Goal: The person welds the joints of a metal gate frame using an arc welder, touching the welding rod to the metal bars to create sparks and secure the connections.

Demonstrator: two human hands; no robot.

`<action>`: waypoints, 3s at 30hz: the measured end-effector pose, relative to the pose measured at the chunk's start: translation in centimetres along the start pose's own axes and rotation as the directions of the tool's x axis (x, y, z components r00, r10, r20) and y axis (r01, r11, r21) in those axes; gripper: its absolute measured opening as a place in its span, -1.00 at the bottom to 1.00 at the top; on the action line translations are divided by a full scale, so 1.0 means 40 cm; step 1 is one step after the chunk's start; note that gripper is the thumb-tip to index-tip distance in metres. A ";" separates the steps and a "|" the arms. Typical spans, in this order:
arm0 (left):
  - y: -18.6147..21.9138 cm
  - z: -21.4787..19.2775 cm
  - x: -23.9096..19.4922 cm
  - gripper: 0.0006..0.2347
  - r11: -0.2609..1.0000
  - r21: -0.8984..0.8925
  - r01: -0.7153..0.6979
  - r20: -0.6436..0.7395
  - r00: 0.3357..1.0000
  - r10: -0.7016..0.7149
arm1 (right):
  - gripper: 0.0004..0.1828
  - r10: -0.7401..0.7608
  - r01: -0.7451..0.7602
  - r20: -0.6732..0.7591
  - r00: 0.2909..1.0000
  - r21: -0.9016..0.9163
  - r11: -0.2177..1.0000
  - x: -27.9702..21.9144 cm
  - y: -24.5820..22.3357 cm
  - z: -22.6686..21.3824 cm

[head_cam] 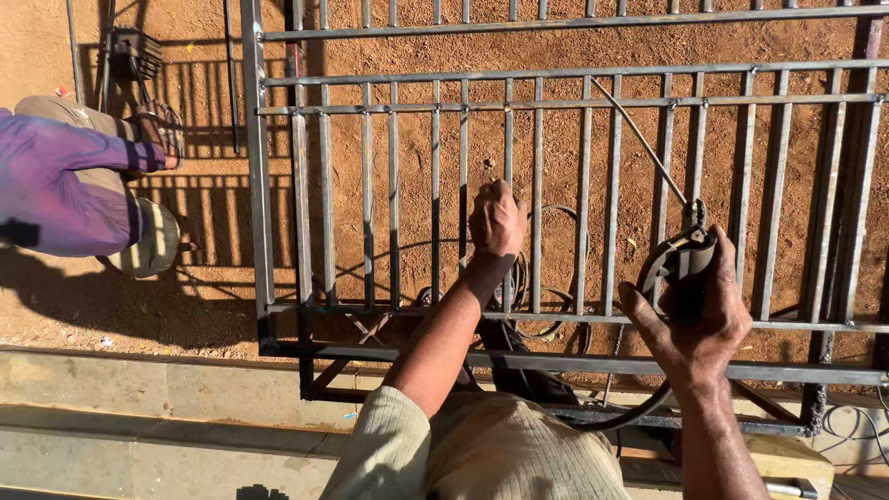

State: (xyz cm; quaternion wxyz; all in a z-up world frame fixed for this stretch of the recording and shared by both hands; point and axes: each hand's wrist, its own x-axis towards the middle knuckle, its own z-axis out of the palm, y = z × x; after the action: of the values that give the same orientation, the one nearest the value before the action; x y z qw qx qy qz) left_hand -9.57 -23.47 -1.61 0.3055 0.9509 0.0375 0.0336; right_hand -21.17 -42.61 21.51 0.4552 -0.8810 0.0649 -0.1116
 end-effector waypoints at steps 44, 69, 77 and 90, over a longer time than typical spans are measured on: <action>-0.079 -0.111 -0.105 -0.95 0.962 0.098 0.254 0.361 0.892 -0.272 | 0.02 0.403 -0.373 -0.166 0.900 0.186 0.909 -0.518 -0.083 -0.077; -0.147 -0.119 0.089 -0.84 -0.003 -0.042 -0.999 0.525 -0.024 0.851 | 0.12 0.578 -0.603 -0.264 0.772 -0.016 0.798 -0.787 -0.287 0.168; -0.159 -0.123 0.094 -0.82 -0.031 -0.146 -0.989 0.389 -0.087 0.917 | 0.14 0.532 -0.554 -0.266 0.804 -0.012 0.832 -0.800 -0.252 0.243; -0.165 -0.108 0.130 -0.77 -0.143 -0.163 -0.976 0.387 -0.197 0.901 | 0.06 0.559 -0.554 -0.283 0.779 0.106 0.826 -0.833 -0.272 0.262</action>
State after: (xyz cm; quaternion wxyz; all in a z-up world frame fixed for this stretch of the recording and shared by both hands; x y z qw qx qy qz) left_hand -5.10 -15.13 -1.75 0.0795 0.6600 -0.7443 0.0646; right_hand -50.54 -20.87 19.92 0.4599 -0.7908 0.3898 -0.1058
